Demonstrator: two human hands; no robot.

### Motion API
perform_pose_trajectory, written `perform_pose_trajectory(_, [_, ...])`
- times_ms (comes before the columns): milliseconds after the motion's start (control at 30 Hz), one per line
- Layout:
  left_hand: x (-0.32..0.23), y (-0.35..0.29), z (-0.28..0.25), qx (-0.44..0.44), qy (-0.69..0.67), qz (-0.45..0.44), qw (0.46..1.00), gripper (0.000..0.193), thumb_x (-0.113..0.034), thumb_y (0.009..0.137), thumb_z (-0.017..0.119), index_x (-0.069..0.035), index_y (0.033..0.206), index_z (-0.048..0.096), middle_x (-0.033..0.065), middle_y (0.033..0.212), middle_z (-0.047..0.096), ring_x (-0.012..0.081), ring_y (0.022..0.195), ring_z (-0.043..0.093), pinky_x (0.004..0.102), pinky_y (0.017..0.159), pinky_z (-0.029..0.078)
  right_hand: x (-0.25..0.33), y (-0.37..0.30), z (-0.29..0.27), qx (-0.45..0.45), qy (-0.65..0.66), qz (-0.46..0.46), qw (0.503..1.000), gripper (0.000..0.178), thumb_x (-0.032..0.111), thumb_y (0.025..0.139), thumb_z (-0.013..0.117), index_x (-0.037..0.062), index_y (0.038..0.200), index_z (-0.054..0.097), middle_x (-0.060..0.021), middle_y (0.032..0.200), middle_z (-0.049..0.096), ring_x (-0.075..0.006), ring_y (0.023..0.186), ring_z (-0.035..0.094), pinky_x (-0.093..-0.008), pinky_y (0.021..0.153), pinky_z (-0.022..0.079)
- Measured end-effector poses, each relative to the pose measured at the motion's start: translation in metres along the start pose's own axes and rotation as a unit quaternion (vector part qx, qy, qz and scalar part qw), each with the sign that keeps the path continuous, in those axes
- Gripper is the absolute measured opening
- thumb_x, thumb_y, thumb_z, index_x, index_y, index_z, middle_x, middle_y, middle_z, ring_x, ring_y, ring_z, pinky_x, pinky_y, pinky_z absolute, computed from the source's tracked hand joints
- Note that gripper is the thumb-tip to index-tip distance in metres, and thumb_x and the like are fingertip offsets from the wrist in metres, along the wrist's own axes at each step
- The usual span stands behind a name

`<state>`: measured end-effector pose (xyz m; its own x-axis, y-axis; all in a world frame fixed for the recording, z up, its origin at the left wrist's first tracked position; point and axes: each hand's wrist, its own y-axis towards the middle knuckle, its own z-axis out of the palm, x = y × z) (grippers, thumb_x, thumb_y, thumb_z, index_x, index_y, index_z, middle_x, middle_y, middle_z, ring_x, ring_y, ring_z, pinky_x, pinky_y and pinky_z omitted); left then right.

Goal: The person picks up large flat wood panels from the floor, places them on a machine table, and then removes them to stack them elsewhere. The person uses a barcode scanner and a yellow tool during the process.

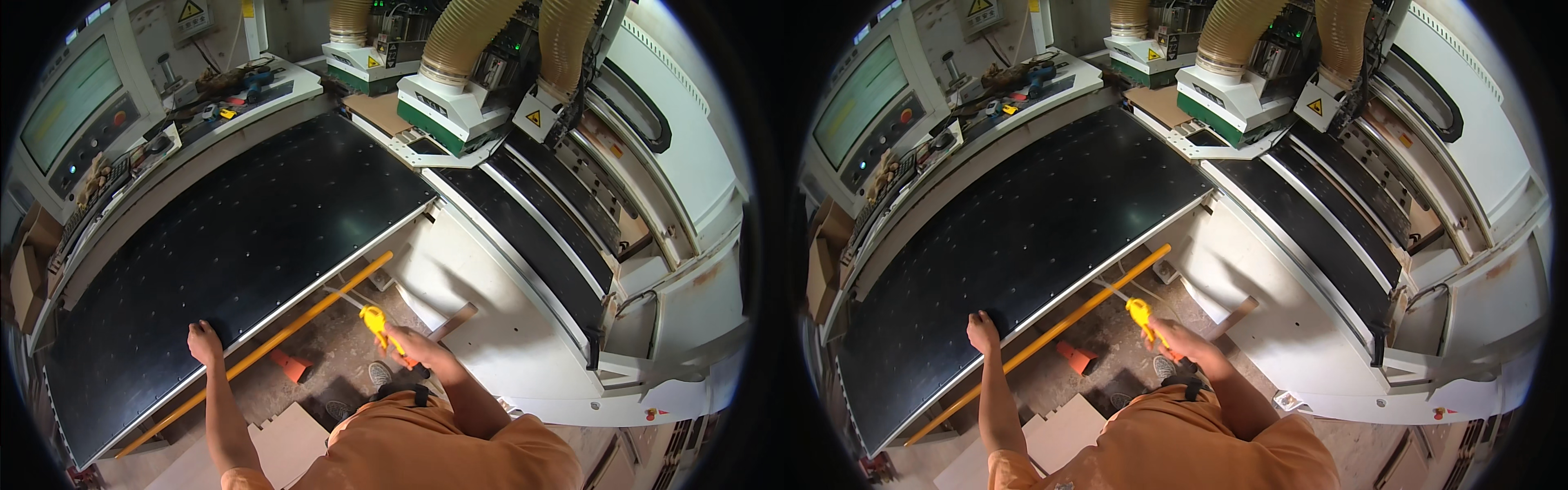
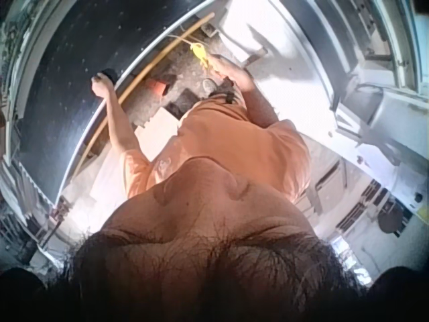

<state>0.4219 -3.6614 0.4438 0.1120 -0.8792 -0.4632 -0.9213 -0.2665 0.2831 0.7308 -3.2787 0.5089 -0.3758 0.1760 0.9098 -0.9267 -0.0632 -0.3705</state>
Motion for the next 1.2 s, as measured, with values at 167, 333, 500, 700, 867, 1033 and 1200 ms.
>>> perform_pose_trajectory(167, [0.001, 0.001, 0.001, -0.004, 0.008, 0.004, 1.0, 0.032, -0.033, 0.094, 0.056, -0.002, 0.086, 0.06, 0.0207, 0.083, 0.066, 0.0421, 0.083, 0.064, 0.0508, 0.071, 0.049, 0.012, -0.003, 0.044, 0.183, -0.044, 0.014, 0.982, 0.053, 0.047, 0.106, 0.03, 0.0004, 0.109, 0.055, -0.0049, 0.085, 0.064, -0.0077, 0.043, 0.045, -0.0236, 0.039, 0.037])
perform_pose_trajectory(333, [0.0, 0.001, -0.002, -0.012, -0.004, 0.009, 1.0, 0.032, -0.032, 0.093, 0.056, -0.002, 0.085, 0.06, 0.0211, 0.083, 0.066, 0.0426, 0.083, 0.064, 0.051, 0.071, 0.049, 0.031, -0.015, 0.062, 0.284, -0.058, 0.035, 0.956, 0.052, 0.045, 0.105, 0.033, -0.0012, 0.108, 0.057, -0.0036, 0.087, 0.065, -0.0071, 0.042, 0.046, -0.0231, 0.041, 0.036])
perform_pose_trajectory(500, [-0.002, 0.0, -0.005, 0.01, 0.011, 0.006, 1.0, 0.03, -0.03, 0.094, 0.055, -0.001, 0.088, 0.06, 0.0215, 0.085, 0.066, 0.0427, 0.084, 0.063, 0.0508, 0.072, 0.049, 0.038, -0.021, 0.056, 0.349, -0.028, 0.039, 0.936, 0.05, 0.045, 0.106, 0.034, 0.0003, 0.108, 0.058, -0.0024, 0.086, 0.061, -0.0061, 0.043, 0.044, -0.022, 0.041, 0.035])
perform_pose_trajectory(700, [0.0, -0.001, -0.003, -0.013, 0.005, 0.015, 1.0, 0.032, -0.032, 0.093, 0.056, -0.001, 0.085, 0.06, 0.0211, 0.081, 0.066, 0.0433, 0.081, 0.063, 0.0515, 0.07, 0.048, 0.008, 0.004, 0.033, 0.041, -0.059, 0.032, 0.997, 0.049, 0.051, 0.104, 0.032, 0.0069, 0.098, 0.053, -0.001, 0.083, 0.051, -0.0058, 0.044, 0.041, -0.0213, 0.039, 0.034])
perform_pose_trajectory(867, [0.002, 0.0, -0.001, -0.015, 0.006, 0.016, 1.0, 0.032, -0.032, 0.094, 0.055, -0.001, 0.086, 0.06, 0.0211, 0.082, 0.066, 0.0432, 0.082, 0.063, 0.0518, 0.071, 0.048, -0.011, 0.017, 0.0, -0.327, -0.003, -0.022, 0.945, 0.047, 0.05, 0.104, 0.033, 0.0063, 0.097, 0.049, -0.0007, 0.078, 0.049, -0.0076, 0.042, 0.043, -0.0241, 0.037, 0.036])
perform_pose_trajectory(1033, [0.001, 0.001, -0.001, -0.012, 0.005, 0.013, 1.0, 0.032, -0.032, 0.093, 0.056, -0.001, 0.085, 0.06, 0.021, 0.082, 0.066, 0.0431, 0.082, 0.063, 0.0518, 0.07, 0.048, -0.004, 0.015, -0.03, -0.452, 0.087, -0.109, 0.881, 0.049, 0.053, 0.102, 0.035, 0.0077, 0.095, 0.05, -0.0036, 0.08, 0.051, -0.0111, 0.041, 0.045, -0.0261, 0.036, 0.039])
perform_pose_trajectory(1200, [0.0, 0.002, -0.003, -0.006, -0.005, 0.003, 1.0, 0.033, -0.031, 0.093, 0.056, 0.0, 0.082, 0.058, 0.0213, 0.081, 0.065, 0.0434, 0.082, 0.063, 0.0517, 0.07, 0.048, 0.003, 0.013, -0.037, -0.462, 0.124, -0.119, 0.87, 0.047, 0.052, 0.102, 0.036, 0.0074, 0.096, 0.05, -0.0044, 0.081, 0.051, -0.0117, 0.041, 0.045, -0.0268, 0.035, 0.04])
